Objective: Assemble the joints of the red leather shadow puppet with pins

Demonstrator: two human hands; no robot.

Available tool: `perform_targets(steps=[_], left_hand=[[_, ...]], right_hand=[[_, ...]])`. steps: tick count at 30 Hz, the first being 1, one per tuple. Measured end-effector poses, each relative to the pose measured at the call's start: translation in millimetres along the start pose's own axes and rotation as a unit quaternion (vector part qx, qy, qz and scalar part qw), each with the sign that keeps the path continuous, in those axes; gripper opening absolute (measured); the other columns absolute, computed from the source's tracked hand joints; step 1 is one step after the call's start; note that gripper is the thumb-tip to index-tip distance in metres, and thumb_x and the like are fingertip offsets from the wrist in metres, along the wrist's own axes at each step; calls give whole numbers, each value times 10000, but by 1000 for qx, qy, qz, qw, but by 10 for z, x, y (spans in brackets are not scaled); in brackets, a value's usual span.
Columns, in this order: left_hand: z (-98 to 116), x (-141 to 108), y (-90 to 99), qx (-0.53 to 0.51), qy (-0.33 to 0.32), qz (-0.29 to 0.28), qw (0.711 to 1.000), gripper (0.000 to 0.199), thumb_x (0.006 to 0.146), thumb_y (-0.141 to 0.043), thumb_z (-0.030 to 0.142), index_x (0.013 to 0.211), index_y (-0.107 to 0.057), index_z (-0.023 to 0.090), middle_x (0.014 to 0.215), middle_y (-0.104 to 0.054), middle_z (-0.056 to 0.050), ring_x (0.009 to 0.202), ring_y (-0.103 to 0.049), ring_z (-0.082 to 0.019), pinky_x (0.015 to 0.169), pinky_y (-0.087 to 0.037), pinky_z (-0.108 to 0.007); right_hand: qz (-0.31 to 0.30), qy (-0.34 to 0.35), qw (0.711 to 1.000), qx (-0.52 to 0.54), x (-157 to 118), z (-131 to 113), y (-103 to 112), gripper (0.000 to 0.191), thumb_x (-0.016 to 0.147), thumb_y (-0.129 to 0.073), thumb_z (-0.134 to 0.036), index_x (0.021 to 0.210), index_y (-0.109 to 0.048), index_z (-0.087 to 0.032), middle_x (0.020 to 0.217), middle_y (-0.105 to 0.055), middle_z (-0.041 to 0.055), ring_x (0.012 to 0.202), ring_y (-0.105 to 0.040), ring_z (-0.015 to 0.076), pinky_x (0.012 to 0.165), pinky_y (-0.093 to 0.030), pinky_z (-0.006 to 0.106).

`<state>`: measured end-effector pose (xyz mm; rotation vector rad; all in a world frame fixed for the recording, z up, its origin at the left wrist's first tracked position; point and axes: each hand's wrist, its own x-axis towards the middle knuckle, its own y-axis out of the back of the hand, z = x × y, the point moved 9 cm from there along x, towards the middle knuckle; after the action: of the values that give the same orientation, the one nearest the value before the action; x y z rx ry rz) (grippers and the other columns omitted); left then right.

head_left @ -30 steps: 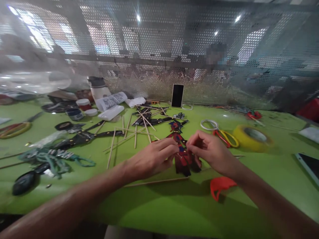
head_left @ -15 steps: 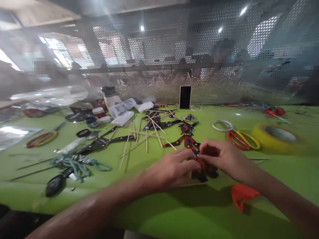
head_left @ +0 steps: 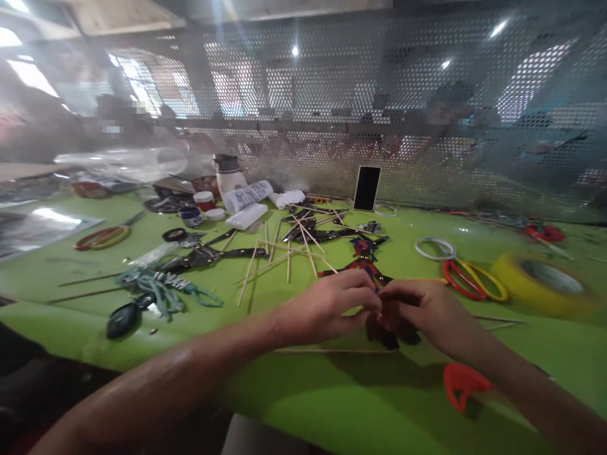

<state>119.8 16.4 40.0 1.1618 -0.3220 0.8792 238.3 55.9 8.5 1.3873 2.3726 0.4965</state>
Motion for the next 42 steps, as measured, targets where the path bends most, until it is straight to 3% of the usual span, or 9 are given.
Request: perform_targets(steps=[4, 7, 10, 14, 21, 25, 32, 35, 42], left_hand=[[6, 15, 70, -12, 10, 5, 1000, 135, 958, -570, 166, 1004, -686, 117, 1014, -648, -111, 944, -630, -170, 828, -535, -281], [-1, 27, 121, -22, 21, 19, 999, 119, 952, -579, 162, 1003, -678, 120, 996, -637, -100, 931, -626, -162, 817, -537, -278], [-17, 31, 135, -27, 29, 26, 999, 98, 940, -596, 162, 988, -673, 126, 999, -631, -96, 939, -623, -163, 821, -540, -286], [-37, 14, 125, -30, 35, 26, 999, 84, 908, -606, 109, 966, -660, 137, 995, -629, -81, 939, -620, -161, 820, -537, -285], [-36, -22, 124, -34, 51, 42, 997, 212, 878, -609, 59, 1062, -630, 161, 1006, -652, -66, 916, -628, -158, 798, -542, -284], [37, -19, 118, -37, 38, 48, 997, 191, 913, -573, 69, 1071, -633, 158, 1005, -655, -75, 919, -635, -151, 795, -538, -269], [187, 7, 180, -40, 1, 75, 996, 158, 899, -561, 19, 985, -597, 145, 929, -633, -53, 859, -613, -117, 744, -515, -221], [215, 2, 177, -60, -4, 80, 995, 202, 886, -547, -8, 998, -577, 157, 920, -626, -42, 848, -598, -110, 742, -508, -218], [224, -65, 158, -20, -13, 94, 995, 187, 897, -602, 62, 1048, -573, 170, 943, -614, -44, 845, -576, -118, 740, -510, -229]], right_hand=[[-24, 5, 997, 72, -23, -29, -55, 223, 819, -685, -406, 862, -714, -189, 719, -744, 35, 663, -697, 176, 644, -536, 287], [15, 8, 994, 109, -33, -49, 27, 293, 775, -761, -420, 951, -709, -191, 786, -763, 36, 686, -715, 178, 684, -570, 302], [45, 18, 992, 116, -50, -93, 99, 326, 737, -819, -423, 937, -711, -189, 810, -773, 45, 690, -721, 176, 671, -576, 292], [43, 27, 987, 151, -76, -125, 95, 332, 721, -852, -404, 929, -707, -189, 751, -762, 33, 647, -715, 166, 628, -573, 280], [55, 80, 974, 206, -103, -180, 95, 289, 719, -864, -323, 906, -691, -185, 698, -718, -6, 570, -683, 134, 544, -556, 240], [105, 133, 974, 151, -188, -263, 139, 215, 770, -832, -292, 915, -700, -206, 730, -723, -3, 617, -688, 137, 598, -582, 245], [172, 230, 957, -45, -440, -503, 90, 48, 894, -698, -274, 920, -688, -235, 872, -734, 45, 760, -706, 183, 687, -585, 302], [176, 226, 957, -54, -478, -548, 88, 53, 896, -698, -292, 890, -691, -239, 851, -740, 50, 747, -709, 190, 641, -579, 300], [125, 126, 975, 132, -344, -358, 19, 227, 774, -811, -367, 830, -657, -210, 711, -685, 12, 627, -669, 151, 599, -590, 270]])
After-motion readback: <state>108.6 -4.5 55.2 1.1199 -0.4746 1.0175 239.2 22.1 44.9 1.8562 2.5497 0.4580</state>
